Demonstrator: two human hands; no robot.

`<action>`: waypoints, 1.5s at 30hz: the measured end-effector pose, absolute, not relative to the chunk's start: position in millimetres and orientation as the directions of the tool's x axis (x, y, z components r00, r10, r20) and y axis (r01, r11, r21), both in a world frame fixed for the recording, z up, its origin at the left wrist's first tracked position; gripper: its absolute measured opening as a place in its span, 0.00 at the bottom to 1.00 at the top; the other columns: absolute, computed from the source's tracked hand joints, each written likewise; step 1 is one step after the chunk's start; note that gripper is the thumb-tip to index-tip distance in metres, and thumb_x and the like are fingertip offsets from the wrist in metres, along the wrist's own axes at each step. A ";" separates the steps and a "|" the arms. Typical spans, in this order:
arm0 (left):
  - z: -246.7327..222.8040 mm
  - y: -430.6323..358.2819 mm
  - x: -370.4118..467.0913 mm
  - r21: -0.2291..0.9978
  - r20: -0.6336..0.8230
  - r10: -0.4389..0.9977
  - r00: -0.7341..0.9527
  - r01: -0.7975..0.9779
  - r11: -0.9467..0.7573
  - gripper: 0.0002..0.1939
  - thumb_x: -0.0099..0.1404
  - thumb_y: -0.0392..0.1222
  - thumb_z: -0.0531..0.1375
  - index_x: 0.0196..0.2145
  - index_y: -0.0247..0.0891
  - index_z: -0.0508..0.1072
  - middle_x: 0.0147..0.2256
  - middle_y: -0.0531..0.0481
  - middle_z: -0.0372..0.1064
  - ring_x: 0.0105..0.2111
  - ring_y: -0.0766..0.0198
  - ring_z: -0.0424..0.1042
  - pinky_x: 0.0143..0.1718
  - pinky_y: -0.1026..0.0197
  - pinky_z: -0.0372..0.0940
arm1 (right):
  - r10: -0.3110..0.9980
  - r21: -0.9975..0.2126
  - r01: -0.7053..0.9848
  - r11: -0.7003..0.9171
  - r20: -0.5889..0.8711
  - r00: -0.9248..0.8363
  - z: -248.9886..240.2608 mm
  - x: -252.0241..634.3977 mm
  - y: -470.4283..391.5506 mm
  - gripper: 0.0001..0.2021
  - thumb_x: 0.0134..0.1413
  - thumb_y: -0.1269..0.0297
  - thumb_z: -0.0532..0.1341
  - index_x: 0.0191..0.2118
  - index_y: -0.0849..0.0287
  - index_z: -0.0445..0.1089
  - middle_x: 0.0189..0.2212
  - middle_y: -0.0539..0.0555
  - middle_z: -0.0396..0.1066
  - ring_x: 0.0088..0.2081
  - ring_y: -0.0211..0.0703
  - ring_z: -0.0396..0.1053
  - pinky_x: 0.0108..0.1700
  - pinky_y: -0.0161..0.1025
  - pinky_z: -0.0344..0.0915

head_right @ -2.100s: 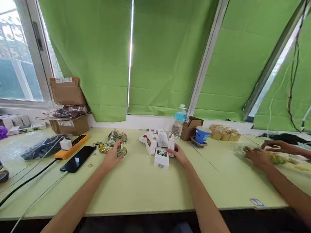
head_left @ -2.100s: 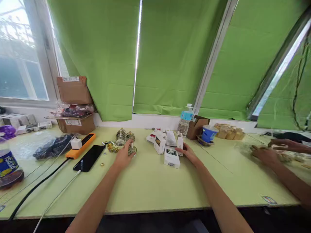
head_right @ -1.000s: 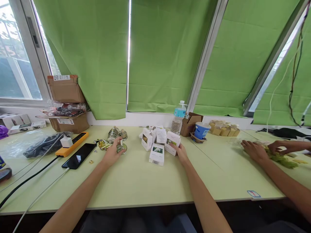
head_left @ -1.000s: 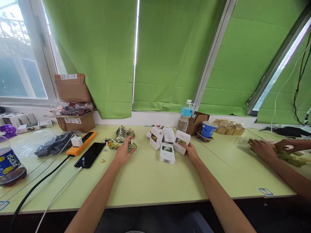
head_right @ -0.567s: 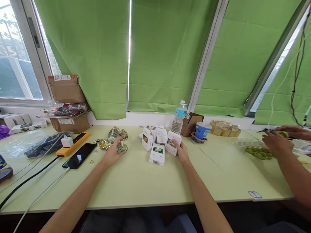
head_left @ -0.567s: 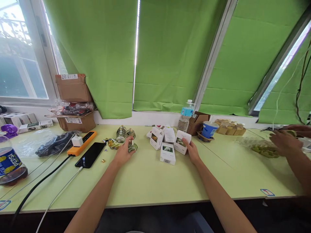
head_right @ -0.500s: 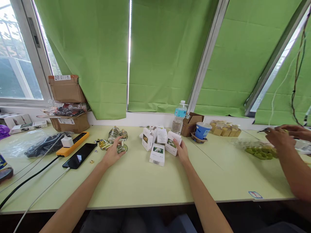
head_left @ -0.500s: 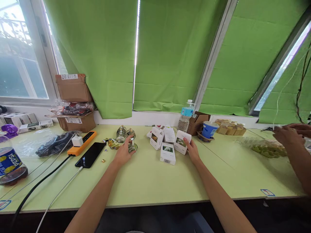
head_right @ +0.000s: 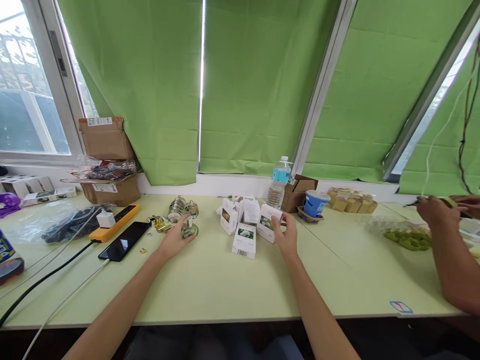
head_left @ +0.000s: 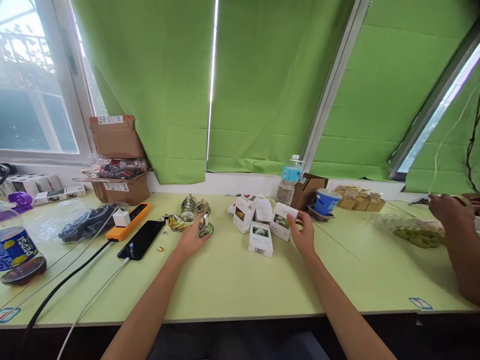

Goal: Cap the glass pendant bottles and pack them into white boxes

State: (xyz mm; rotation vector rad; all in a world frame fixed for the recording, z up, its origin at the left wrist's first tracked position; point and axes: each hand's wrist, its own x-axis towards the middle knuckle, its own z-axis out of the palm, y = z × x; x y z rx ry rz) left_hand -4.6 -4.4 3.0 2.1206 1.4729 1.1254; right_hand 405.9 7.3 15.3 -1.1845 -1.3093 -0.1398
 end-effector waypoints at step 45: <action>1.6 -1.3 -2.9 0.650 0.413 0.902 0.127 0.652 -0.390 0.32 0.57 0.47 0.65 0.58 0.47 0.60 0.45 0.44 0.72 0.45 0.50 0.71 0.45 0.53 0.63 | 0.533 -0.277 0.890 0.363 0.845 0.046 14.1 402.3 8.5 0.14 0.57 0.48 0.57 0.39 0.54 0.65 0.47 0.61 0.65 0.45 0.53 0.67 0.46 0.48 0.68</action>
